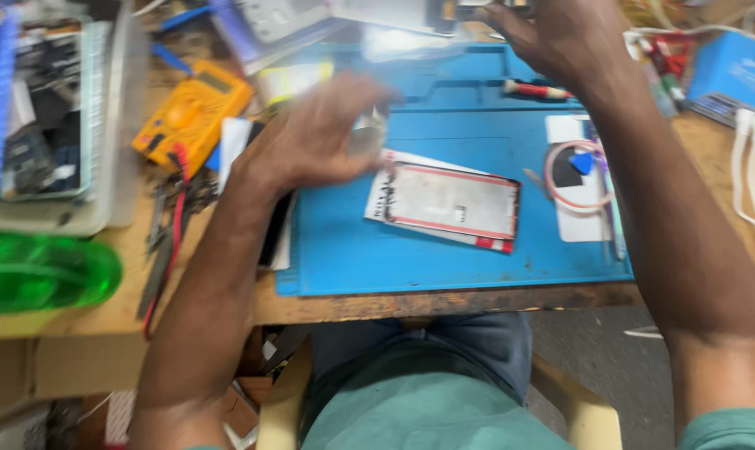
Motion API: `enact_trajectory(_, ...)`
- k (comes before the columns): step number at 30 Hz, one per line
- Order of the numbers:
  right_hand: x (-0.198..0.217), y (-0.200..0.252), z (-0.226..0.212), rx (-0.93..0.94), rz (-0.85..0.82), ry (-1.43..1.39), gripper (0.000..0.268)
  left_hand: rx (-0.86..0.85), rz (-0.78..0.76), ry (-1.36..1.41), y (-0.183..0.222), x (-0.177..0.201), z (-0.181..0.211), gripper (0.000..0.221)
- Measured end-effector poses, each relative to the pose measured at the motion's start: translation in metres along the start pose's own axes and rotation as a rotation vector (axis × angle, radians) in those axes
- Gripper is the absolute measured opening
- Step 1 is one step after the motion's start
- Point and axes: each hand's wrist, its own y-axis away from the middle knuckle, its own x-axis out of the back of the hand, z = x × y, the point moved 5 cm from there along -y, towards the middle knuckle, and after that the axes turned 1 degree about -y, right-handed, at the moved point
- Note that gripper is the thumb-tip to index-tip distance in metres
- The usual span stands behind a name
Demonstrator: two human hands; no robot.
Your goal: The person applies adhesive to the edges of a phone frame, removes protective film from a replacement screen, and fits a battery and internal components into the chassis.
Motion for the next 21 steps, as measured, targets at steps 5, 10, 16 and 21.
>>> enact_trajectory(5,0.054,0.110,-0.016,-0.131,-0.183,-0.193,0.013,-0.007,-0.329,0.056,0.002,-0.017,0.035,0.114)
enact_trajectory(10,0.045,0.166,-0.067,-0.122,-0.120,0.059,0.020,0.028,-0.351,-0.053,-0.001,-0.021,0.054,0.115)
enact_trajectory(16,0.032,0.161,-0.073,-0.067,-0.250,0.328,0.016,0.156,-0.483,-0.114,0.009,-0.023,0.059,0.103)
enact_trajectory(21,0.029,0.157,-0.070,-0.042,-0.271,0.371,0.021,0.139,-0.395,-0.115,0.027,-0.023,0.075,0.111)
